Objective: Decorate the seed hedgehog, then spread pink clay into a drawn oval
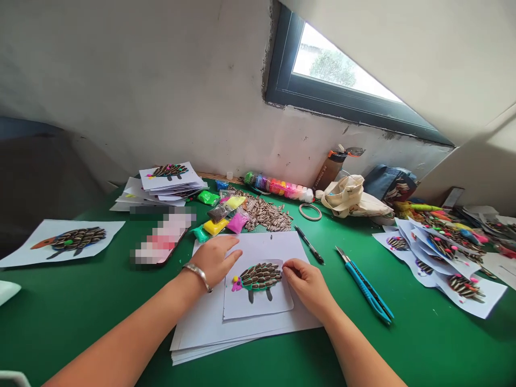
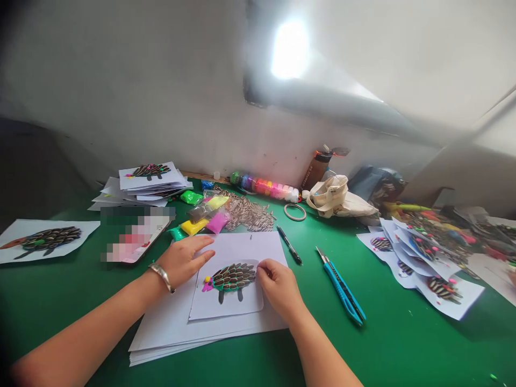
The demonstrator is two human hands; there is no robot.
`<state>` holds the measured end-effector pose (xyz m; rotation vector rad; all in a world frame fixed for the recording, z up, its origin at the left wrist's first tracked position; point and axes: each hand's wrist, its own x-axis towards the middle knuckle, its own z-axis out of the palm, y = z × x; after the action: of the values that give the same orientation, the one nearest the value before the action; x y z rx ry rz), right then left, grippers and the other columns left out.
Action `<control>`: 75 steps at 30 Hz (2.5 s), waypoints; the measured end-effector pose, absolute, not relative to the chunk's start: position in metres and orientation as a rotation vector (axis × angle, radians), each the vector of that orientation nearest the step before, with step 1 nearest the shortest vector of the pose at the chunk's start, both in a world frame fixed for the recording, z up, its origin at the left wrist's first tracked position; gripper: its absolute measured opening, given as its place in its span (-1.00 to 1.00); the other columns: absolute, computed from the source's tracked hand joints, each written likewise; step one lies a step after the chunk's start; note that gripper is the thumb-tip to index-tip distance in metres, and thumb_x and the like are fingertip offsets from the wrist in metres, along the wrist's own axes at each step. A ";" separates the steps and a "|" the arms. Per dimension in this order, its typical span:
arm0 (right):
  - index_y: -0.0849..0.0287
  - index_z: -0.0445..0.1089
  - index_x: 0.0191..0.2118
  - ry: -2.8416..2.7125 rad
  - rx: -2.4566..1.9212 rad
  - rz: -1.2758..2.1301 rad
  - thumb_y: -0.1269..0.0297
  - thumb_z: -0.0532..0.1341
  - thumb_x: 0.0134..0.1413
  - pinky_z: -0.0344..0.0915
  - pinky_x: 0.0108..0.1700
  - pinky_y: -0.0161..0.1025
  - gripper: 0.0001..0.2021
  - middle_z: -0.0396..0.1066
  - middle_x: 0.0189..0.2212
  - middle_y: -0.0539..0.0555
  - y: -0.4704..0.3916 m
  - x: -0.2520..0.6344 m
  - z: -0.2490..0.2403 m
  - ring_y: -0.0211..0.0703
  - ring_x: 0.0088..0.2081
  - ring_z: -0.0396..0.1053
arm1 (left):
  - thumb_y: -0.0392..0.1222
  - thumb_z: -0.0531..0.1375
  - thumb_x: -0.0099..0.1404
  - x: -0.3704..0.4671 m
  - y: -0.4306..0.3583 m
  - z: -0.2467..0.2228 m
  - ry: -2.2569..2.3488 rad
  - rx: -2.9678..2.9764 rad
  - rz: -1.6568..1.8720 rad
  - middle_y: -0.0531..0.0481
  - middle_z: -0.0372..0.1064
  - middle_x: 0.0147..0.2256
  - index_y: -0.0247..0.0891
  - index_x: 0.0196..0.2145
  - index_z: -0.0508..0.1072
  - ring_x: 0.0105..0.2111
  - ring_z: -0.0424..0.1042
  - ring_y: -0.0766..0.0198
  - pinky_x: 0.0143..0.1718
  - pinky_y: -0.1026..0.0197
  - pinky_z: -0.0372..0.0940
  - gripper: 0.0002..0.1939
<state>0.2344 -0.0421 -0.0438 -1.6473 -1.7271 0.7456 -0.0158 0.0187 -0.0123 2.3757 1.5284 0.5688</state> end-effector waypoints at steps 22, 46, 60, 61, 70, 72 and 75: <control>0.16 0.43 -0.23 -1.577 -1.455 0.632 0.27 0.13 0.08 0.25 -0.36 -0.29 -0.82 0.42 -0.38 0.05 0.002 0.225 -0.009 -0.22 -0.43 0.31 | -0.02 0.13 0.22 0.015 0.061 -0.004 1.335 1.930 0.859 -0.05 0.42 -0.01 -0.25 0.08 0.36 -0.05 0.42 0.14 -0.05 0.22 0.33 -0.50; 0.17 0.39 -0.26 -1.509 -1.241 1.059 0.22 0.20 0.02 0.25 -0.25 -0.25 -0.82 0.39 -0.37 0.03 0.023 0.193 -0.001 -0.20 -0.34 0.30 | 0.16 0.35 -0.09 0.017 0.047 0.001 1.053 1.275 0.865 -0.06 0.45 -0.41 -0.35 -0.28 0.52 -0.41 0.38 0.23 -0.41 0.22 0.29 -0.46; 0.17 0.32 -0.37 -1.454 -1.186 1.257 0.08 0.18 0.06 0.17 -0.36 -0.31 -0.77 0.28 -0.45 -0.01 0.022 0.187 -0.006 -0.24 -0.40 0.19 | 0.14 0.36 -0.10 0.017 0.051 -0.011 1.010 1.215 0.896 -0.01 0.34 -0.41 -0.35 -0.25 0.45 -0.50 0.33 0.33 -0.53 0.28 0.28 -0.43; 0.17 0.35 -0.32 -1.452 -1.166 1.277 0.08 0.17 0.07 0.19 -0.34 -0.30 -0.76 0.31 -0.41 0.01 0.022 0.187 -0.006 -0.23 -0.38 0.21 | 0.14 0.36 -0.10 0.017 0.051 -0.010 1.006 1.227 0.894 0.01 0.33 -0.44 -0.36 -0.27 0.45 -0.52 0.31 0.34 -0.53 0.28 0.27 -0.45; 0.20 0.46 -0.24 -1.313 -1.171 1.349 0.12 0.19 0.05 0.17 -0.34 -0.26 -0.74 0.33 -0.51 0.02 0.024 0.190 -0.008 -0.22 -0.41 0.24 | 0.12 0.30 0.00 0.015 0.053 -0.012 1.003 1.256 0.890 -0.01 0.36 -0.41 -0.33 -0.26 0.45 -0.46 0.32 0.29 -0.47 0.26 0.25 -0.52; 0.20 0.46 -0.30 -1.292 -1.170 1.347 0.15 0.22 0.01 0.17 -0.35 -0.27 -0.78 0.33 -0.50 0.01 0.024 0.190 -0.007 -0.22 -0.42 0.24 | 0.10 0.29 0.01 0.015 0.054 -0.012 0.999 1.281 0.887 -0.03 0.37 -0.39 -0.32 -0.26 0.45 -0.43 0.33 0.27 -0.45 0.25 0.25 -0.55; 0.20 0.45 -0.40 -1.272 -1.158 1.367 0.17 0.24 -0.02 0.17 -0.37 -0.29 -0.81 0.32 -0.54 0.00 0.023 0.189 -0.004 -0.25 -0.45 0.22 | 0.09 0.28 0.03 0.014 0.054 -0.012 0.984 1.323 0.873 -0.04 0.37 -0.38 -0.31 -0.27 0.46 -0.41 0.33 0.26 -0.42 0.24 0.25 -0.56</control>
<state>0.1891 0.0234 -0.0040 -1.1578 -1.2725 1.3674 0.0141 0.0539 -0.0115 1.3233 0.9841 0.8733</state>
